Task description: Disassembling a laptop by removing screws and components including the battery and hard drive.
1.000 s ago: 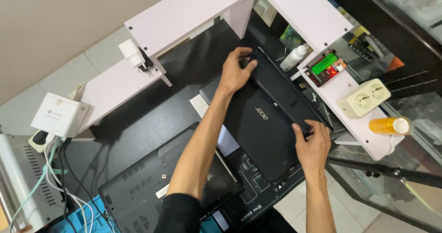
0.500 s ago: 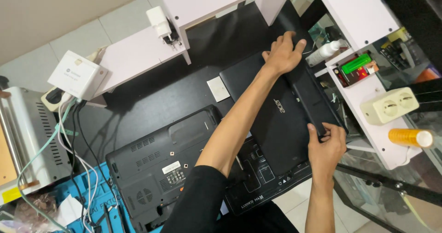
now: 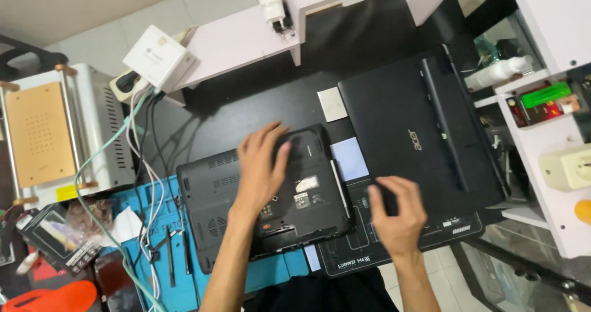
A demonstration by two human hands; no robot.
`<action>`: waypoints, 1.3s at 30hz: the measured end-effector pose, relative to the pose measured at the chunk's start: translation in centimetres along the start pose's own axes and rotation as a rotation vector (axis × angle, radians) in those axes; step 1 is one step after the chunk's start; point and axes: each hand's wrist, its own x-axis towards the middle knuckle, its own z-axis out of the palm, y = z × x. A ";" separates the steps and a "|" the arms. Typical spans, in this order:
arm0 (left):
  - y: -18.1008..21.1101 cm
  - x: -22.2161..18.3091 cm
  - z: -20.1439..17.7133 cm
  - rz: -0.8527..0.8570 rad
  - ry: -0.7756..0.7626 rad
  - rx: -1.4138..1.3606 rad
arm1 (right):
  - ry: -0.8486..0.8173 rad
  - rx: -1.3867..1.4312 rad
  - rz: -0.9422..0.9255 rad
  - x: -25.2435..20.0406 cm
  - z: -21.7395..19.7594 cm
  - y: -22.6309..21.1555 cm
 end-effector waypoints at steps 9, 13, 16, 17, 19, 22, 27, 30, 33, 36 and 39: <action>-3.8 -18.0 -4.7 -0.355 0.224 0.481 | -0.745 -0.050 -0.573 -4.3 6.5 -5.3; -3.4 -20.2 -3.8 -0.384 0.194 0.503 | -0.810 -0.113 -0.694 -5.2 6.0 -5.5; -2.7 -22.2 -3.4 -0.348 0.134 0.551 | -0.849 -0.120 -0.754 -7.5 5.8 -5.8; -2.4 -22.7 -3.3 -0.315 0.096 0.581 | -0.865 -0.109 -0.775 -8.3 5.8 -5.8; -2.4 -24.5 -2.3 -0.319 0.101 0.548 | -0.876 -0.081 -0.797 -10.1 5.8 -5.9; -1.9 -26.9 -1.2 -0.310 0.091 0.507 | -0.884 -0.053 -0.837 -12.3 5.8 -6.1; -2.0 -28.8 -0.3 -0.290 0.103 0.504 | -0.858 -0.048 -0.880 -13.2 5.5 -6.0; -2.3 -29.3 -0.9 -0.290 0.274 0.372 | -0.837 0.027 -0.851 -12.7 5.4 -6.2; -2.5 -29.3 -1.8 -0.364 0.210 0.435 | -0.835 0.011 -0.823 -12.2 5.5 -7.0; -3.1 -28.9 -2.2 -0.348 0.306 0.387 | -0.827 -0.059 -0.804 -12.3 5.7 -7.3; -3.2 -28.3 -2.6 -0.378 0.240 0.419 | -0.805 -0.065 -0.783 -12.3 5.9 -7.4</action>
